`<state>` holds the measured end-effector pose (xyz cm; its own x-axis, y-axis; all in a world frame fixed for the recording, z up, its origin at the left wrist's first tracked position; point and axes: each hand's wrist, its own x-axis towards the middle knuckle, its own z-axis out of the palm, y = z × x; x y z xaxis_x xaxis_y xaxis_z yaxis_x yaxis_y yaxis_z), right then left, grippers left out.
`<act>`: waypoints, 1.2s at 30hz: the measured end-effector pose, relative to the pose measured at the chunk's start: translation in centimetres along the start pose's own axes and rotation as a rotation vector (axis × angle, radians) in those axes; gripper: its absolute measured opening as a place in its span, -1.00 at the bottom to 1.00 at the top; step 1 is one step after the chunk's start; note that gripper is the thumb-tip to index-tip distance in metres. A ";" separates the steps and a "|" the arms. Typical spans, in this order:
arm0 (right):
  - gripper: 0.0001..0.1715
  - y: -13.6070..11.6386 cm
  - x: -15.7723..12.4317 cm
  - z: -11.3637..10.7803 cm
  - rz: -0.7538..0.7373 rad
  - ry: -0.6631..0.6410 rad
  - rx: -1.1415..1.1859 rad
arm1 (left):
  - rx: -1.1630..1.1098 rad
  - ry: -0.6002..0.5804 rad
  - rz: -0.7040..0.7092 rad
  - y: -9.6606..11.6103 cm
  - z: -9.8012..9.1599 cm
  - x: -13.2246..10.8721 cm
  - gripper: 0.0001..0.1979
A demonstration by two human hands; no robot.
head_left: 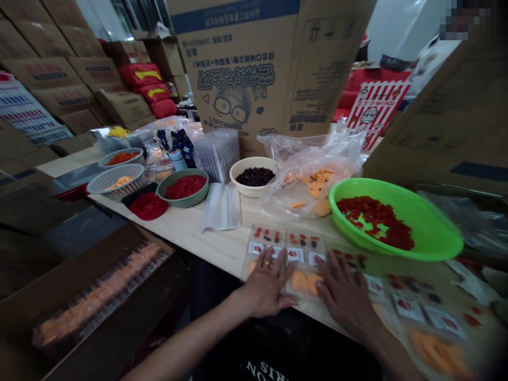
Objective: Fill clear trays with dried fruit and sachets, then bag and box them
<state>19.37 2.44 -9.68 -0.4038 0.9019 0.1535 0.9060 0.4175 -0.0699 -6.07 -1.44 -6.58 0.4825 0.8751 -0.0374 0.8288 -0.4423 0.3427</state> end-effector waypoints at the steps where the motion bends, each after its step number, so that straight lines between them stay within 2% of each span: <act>1: -0.35 1.0 -0.7 0.1 -0.011 0.004 -0.009 | -0.003 -0.002 0.006 0.8 0.4 0.1 -0.14; 4: -0.32 3.6 -1.8 0.6 -0.027 0.040 -0.028 | -0.034 0.013 0.016 2.6 0.6 0.6 -0.17; 6: -0.28 5.0 -1.8 1.4 -0.027 0.069 -0.022 | -0.107 0.055 0.061 2.4 -0.2 1.0 -0.09; 7: -0.26 5.6 -1.7 1.8 -0.030 0.078 -0.015 | -0.151 0.097 0.083 1.6 -0.9 1.1 -0.05; 8: -0.24 6.2 -1.5 2.2 -0.032 0.084 -0.006 | -0.189 0.155 0.088 0.3 -1.9 1.1 -0.08; 10: -0.23 7.0 -0.9 2.6 -0.029 0.083 0.013 | -0.206 0.302 -0.007 -4.0 -4.3 0.6 -0.34; 12: -0.22 6.8 0.1 2.4 -0.008 0.083 0.044 | -0.131 0.429 -0.250 -9.8 -6.9 -0.2 -0.67; 13: -0.22 6.1 0.8 2.0 -0.003 0.080 0.074 | -0.076 0.464 -0.405 -12.7 -8.0 -0.7 -0.73; 14: -0.23 5.0 1.7 1.4 -0.010 0.074 0.112 | -0.020 0.460 -0.517 -15.5 -8.9 -1.1 -0.71; 16: -0.26 1.8 3.9 0.0 -0.067 0.051 0.196 | 0.043 0.368 -0.579 -20.0 -10.0 -1.7 -0.68; 17: -0.29 -0.1 5.1 -0.7 -0.114 0.029 0.232 | 0.055 0.326 -0.576 -21.6 -10.2 -1.8 -0.71; 19: -0.34 -4.2 7.6 -2.1 -0.207 -0.029 0.285 | 0.055 0.285 -0.550 -23.3 -10.0 -1.7 -0.82; 21: -0.39 -8.0 10.1 -3.2 -0.277 -0.079 0.326 | 0.055 0.296 -0.542 -23.7 -9.7 -1.3 -0.85; 23: -0.43 -11.4 12.4 -3.9 -0.313 -0.145 0.363 | 0.058 0.317 -0.540 -23.1 -9.6 -1.0 -0.82; 26: -0.37 -15.9 15.4 -4.6 -0.272 -0.201 0.347 | 0.078 0.371 -0.486 -21.0 -9.7 -1.0 -0.80; 28: -0.28 -18.6 16.9 -4.9 -0.255 -0.176 0.293 | 0.127 0.409 -0.395 -18.9 -9.7 -1.4 -0.80; 29: -0.30 -19.7 17.6 -4.9 -0.252 -0.158 0.263 | 0.156 0.424 -0.347 -17.9 -9.7 -1.7 -0.79; 32: -0.57 -22.1 19.0 -4.6 -0.210 -0.156 0.189 | 0.181 0.468 -0.249 -15.6 -9.5 -2.9 -0.79; 34: -0.64 -22.7 19.4 -4.1 -0.173 -0.170 0.160 | 0.158 0.486 -0.205 -15.3 -9.2 -3.9 -0.82; 36: -0.65 -22.7 19.4 -3.6 -0.153 -0.157 0.148 | 0.164 0.504 -0.190 -15.9 -8.6 -4.7 -0.75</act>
<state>-8.56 10.06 -1.52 -0.5601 0.8282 0.0195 0.8089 0.5518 -0.2031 -23.97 3.12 -3.81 0.1584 0.9101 0.3830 0.9407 -0.2569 0.2215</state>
